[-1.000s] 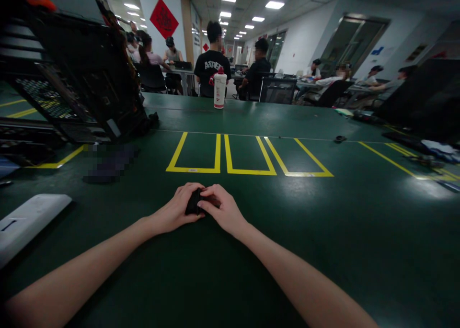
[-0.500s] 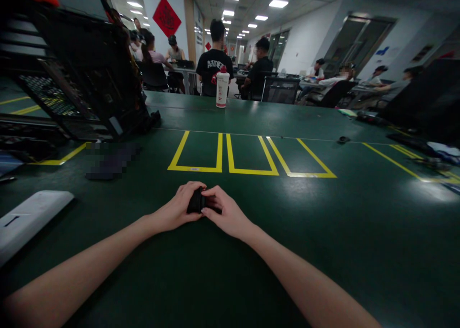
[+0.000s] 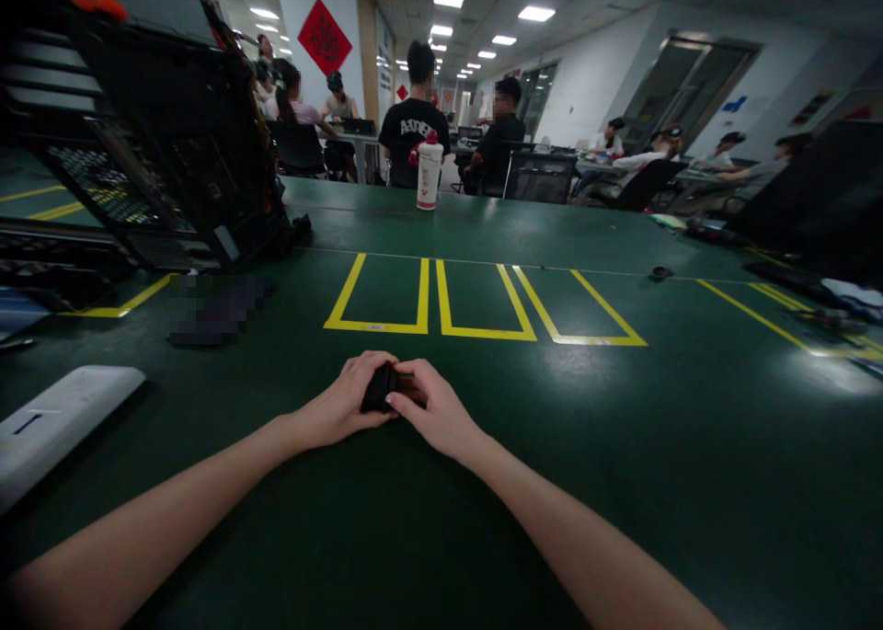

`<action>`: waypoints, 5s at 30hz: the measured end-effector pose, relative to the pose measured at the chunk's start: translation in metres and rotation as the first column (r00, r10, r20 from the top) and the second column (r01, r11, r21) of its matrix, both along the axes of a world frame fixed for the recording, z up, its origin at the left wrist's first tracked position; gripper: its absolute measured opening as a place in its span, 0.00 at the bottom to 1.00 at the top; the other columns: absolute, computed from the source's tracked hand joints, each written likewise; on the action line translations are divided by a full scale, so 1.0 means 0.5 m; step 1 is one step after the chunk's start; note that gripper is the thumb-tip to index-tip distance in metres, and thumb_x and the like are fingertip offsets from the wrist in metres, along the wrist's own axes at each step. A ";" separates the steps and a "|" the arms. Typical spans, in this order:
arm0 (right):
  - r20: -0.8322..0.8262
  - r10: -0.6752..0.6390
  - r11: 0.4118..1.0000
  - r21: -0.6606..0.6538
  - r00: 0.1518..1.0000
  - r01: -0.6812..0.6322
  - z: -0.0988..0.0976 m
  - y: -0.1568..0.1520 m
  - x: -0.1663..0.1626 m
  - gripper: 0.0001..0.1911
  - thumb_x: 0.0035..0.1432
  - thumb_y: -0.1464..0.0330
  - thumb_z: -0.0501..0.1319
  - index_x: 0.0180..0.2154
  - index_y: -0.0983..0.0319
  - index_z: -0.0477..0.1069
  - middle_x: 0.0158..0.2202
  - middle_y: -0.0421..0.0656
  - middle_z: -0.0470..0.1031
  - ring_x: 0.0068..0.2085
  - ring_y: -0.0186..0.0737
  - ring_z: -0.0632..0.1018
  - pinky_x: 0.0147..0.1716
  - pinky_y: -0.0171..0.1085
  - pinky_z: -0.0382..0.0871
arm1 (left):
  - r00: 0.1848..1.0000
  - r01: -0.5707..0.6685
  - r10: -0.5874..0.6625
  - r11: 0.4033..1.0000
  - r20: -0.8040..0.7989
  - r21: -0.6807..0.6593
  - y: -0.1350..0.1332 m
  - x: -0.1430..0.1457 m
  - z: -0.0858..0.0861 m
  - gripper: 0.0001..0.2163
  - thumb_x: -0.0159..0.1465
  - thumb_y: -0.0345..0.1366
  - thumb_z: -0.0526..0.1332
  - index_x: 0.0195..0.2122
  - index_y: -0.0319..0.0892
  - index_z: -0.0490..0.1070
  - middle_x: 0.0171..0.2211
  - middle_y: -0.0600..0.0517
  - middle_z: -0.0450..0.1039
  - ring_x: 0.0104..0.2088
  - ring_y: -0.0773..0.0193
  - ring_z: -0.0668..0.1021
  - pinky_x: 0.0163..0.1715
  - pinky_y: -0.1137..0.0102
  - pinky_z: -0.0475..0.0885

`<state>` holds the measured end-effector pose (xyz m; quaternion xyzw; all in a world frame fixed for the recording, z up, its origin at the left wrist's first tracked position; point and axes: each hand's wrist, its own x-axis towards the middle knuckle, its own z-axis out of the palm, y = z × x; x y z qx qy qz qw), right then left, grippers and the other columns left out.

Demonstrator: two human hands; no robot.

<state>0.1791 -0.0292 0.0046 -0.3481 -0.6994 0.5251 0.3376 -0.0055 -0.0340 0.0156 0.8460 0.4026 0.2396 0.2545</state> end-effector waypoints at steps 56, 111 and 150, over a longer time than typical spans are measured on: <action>-0.007 0.013 1.000 0.019 1.000 -0.012 0.003 -0.001 0.000 0.11 0.53 0.70 0.57 0.41 0.58 0.62 0.43 0.41 0.64 0.46 0.37 0.71 0.46 0.42 0.68 | 1.000 0.002 -0.004 0.999 0.026 0.043 0.008 0.000 -0.020 0.26 0.55 0.35 0.61 0.52 0.47 0.50 0.50 0.47 0.58 0.50 0.53 0.64 0.47 0.56 0.62; -0.053 -0.007 0.994 -0.107 0.999 0.001 0.007 0.007 -0.003 0.15 0.52 0.70 0.58 0.43 0.58 0.59 0.43 0.41 0.66 0.45 0.39 0.72 0.43 0.42 0.70 | 0.999 0.032 -0.032 0.999 0.015 -0.010 0.000 -0.001 0.010 0.24 0.57 0.36 0.59 0.52 0.47 0.50 0.50 0.47 0.57 0.49 0.55 0.64 0.47 0.57 0.64; -0.067 0.085 0.991 -0.102 0.994 -0.091 -0.003 0.011 0.008 0.18 0.50 0.71 0.60 0.43 0.57 0.59 0.45 0.41 0.63 0.48 0.38 0.69 0.49 0.44 0.65 | 1.000 0.014 -0.014 1.000 0.003 -0.022 0.001 -0.001 0.004 0.24 0.57 0.35 0.59 0.52 0.46 0.50 0.50 0.46 0.57 0.49 0.54 0.65 0.47 0.57 0.64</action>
